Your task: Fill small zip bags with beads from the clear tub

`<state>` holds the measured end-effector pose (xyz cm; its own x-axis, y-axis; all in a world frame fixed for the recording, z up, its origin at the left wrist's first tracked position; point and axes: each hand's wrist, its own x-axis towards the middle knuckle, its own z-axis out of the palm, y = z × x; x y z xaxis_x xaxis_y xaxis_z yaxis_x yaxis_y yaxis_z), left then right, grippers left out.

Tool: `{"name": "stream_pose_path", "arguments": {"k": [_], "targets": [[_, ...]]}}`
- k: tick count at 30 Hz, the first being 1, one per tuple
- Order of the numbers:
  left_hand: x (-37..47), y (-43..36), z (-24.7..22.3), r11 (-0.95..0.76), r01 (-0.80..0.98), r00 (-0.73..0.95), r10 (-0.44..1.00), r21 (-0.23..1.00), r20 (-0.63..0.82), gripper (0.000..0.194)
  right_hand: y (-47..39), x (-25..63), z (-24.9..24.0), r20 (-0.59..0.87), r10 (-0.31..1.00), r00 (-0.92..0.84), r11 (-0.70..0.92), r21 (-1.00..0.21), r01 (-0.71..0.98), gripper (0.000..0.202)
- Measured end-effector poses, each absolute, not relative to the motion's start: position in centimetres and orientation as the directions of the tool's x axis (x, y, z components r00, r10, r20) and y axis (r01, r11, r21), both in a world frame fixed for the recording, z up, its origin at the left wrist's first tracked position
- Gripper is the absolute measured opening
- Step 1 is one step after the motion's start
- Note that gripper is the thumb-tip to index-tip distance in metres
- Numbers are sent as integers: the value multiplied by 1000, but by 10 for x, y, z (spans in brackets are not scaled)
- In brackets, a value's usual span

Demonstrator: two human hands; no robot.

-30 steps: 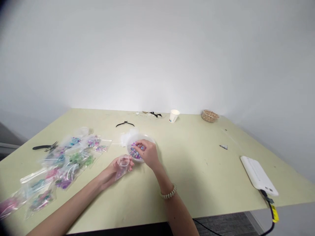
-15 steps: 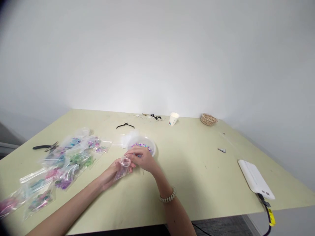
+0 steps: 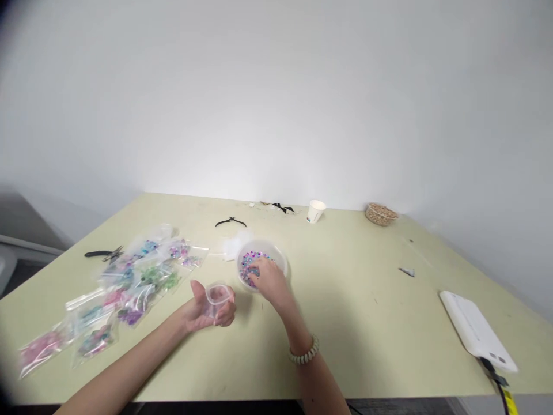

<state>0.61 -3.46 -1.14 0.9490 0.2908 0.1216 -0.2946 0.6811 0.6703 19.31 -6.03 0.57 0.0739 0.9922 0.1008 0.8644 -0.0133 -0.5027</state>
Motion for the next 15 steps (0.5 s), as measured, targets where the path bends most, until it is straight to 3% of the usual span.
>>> {"name": "stream_pose_path", "arguments": {"k": [4,10,15], "targets": [[10,-36,-13,690,-287,947,309,664,89,76,-59,191,11,3,996,94,-82,-468,880,20],[16,-34,-9,680,-376,858,512,629,-42,70,-60,190,15,38,994,100,-68,-497,865,13],[16,-32,-5,684,-366,826,551,631,-118,69,-57,191,11,112,985,128,-36,-599,800,11]]}}
